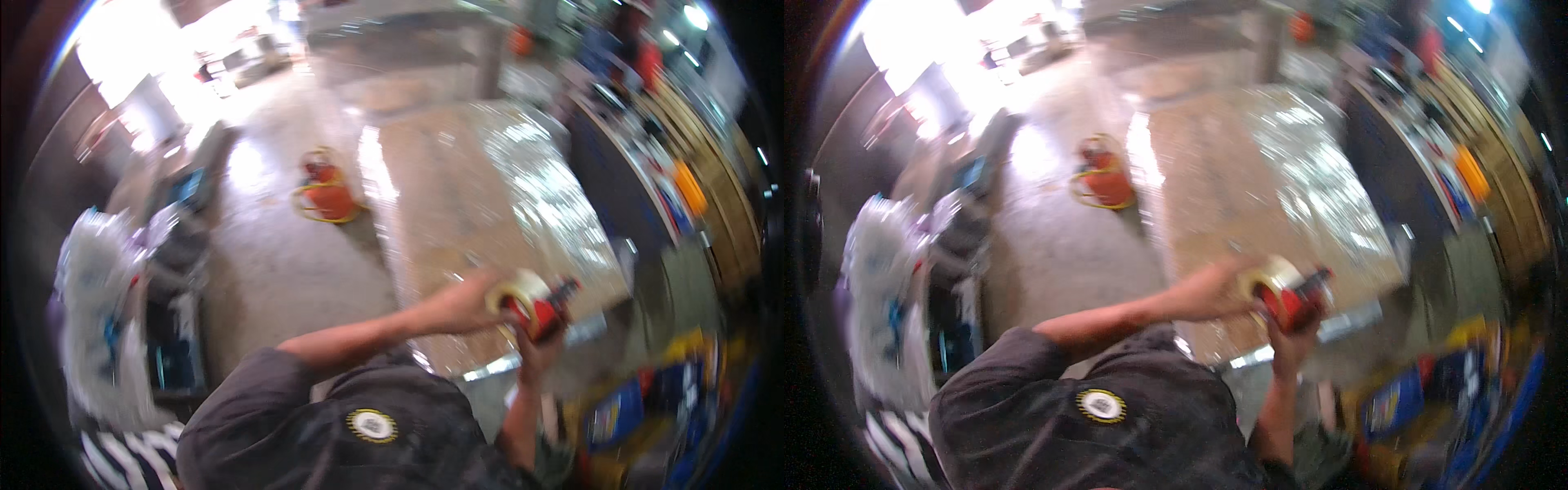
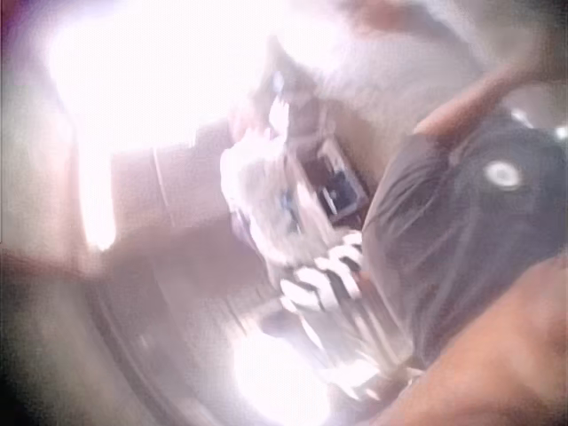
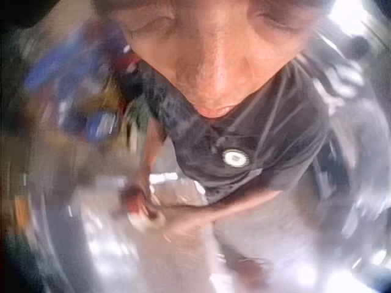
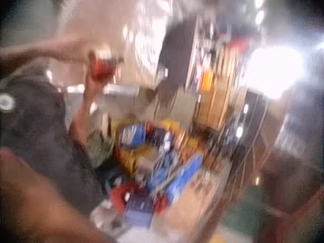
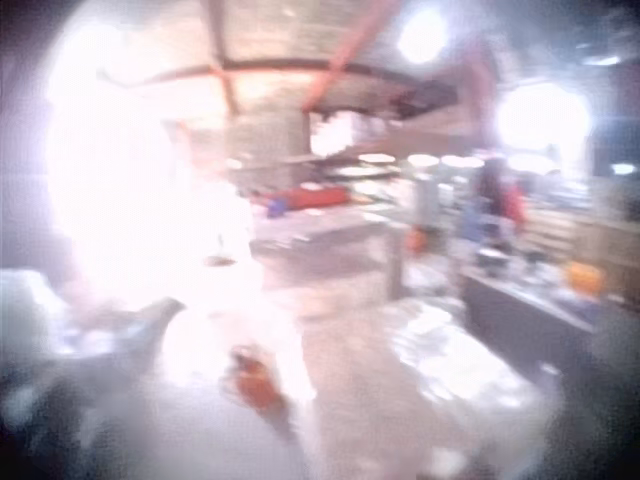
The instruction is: The person places a cardboard box on a metal table, seals it with clear packing tape using a handheld dispenser, then wraps the box in bubble wrap and secures it with additional tape. The person rotates the package to cover all sides and edges.
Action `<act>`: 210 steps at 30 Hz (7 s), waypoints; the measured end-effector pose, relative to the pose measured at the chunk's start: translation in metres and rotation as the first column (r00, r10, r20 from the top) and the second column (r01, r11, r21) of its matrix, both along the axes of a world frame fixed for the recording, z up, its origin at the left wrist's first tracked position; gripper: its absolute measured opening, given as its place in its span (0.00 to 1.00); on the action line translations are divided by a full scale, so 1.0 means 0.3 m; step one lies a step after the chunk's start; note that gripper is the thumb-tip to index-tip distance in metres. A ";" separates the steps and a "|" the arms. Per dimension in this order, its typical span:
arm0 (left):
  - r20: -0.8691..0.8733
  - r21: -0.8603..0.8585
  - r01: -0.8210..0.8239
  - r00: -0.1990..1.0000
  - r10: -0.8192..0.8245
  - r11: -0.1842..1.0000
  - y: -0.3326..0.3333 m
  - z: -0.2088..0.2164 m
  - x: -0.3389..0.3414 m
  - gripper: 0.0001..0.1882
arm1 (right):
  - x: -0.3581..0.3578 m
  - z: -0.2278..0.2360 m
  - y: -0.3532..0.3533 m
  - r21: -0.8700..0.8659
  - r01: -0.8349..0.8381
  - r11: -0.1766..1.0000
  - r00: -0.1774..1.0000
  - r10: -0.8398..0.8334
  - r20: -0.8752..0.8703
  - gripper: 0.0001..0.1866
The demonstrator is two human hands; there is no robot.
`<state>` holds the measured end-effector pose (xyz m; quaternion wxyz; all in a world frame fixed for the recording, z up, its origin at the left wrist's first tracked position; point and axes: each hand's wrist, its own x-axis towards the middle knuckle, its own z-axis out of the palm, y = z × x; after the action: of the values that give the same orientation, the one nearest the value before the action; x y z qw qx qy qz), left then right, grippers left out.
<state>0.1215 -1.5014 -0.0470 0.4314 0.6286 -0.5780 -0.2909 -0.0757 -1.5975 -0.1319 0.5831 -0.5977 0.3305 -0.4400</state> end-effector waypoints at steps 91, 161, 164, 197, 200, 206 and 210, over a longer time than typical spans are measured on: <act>0.930 0.343 0.483 -0.053 -0.364 0.806 -0.432 -0.705 -0.533 0.35 | -0.827 0.218 -0.304 -0.312 -0.142 0.939 0.293 -0.261 -0.920 0.38; -0.487 0.459 -0.639 0.400 0.776 0.617 0.264 -0.859 0.698 0.21 | -0.197 0.004 0.357 -0.350 0.379 0.857 0.589 -0.515 -0.623 0.38; -0.421 0.241 -0.881 0.282 0.862 0.406 0.313 -0.818 0.670 0.21 | -0.094 0.055 0.424 -0.382 0.328 0.864 0.604 -0.503 -0.619 0.40; 0.577 -0.049 -0.717 0.548 0.606 0.695 -0.003 -0.615 0.713 0.45 | 0.169 0.084 0.375 -0.243 -0.222 0.944 0.496 -0.105 -0.862 0.41; 0.502 -0.298 -0.733 0.424 0.754 0.611 0.026 -0.680 0.683 0.57 | 0.175 0.068 0.353 -0.216 -0.210 0.953 0.500 -0.085 -0.862 0.40; -0.127 0.511 -0.834 0.167 0.978 0.209 0.095 -0.817 0.690 0.60 | 0.164 0.064 0.341 -0.200 -0.232 0.952 0.467 -0.071 -0.881 0.42; -0.445 0.475 -0.750 0.246 0.861 0.460 0.127 -0.841 0.707 0.31 | 0.147 0.065 0.342 -0.263 -0.238 0.935 0.523 -0.104 -0.846 0.43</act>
<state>0.3335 -1.4632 -0.2992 0.6310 0.7275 0.0381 -0.2667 -0.0317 -1.4950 -0.1126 0.2497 -0.8405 0.4654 -0.1206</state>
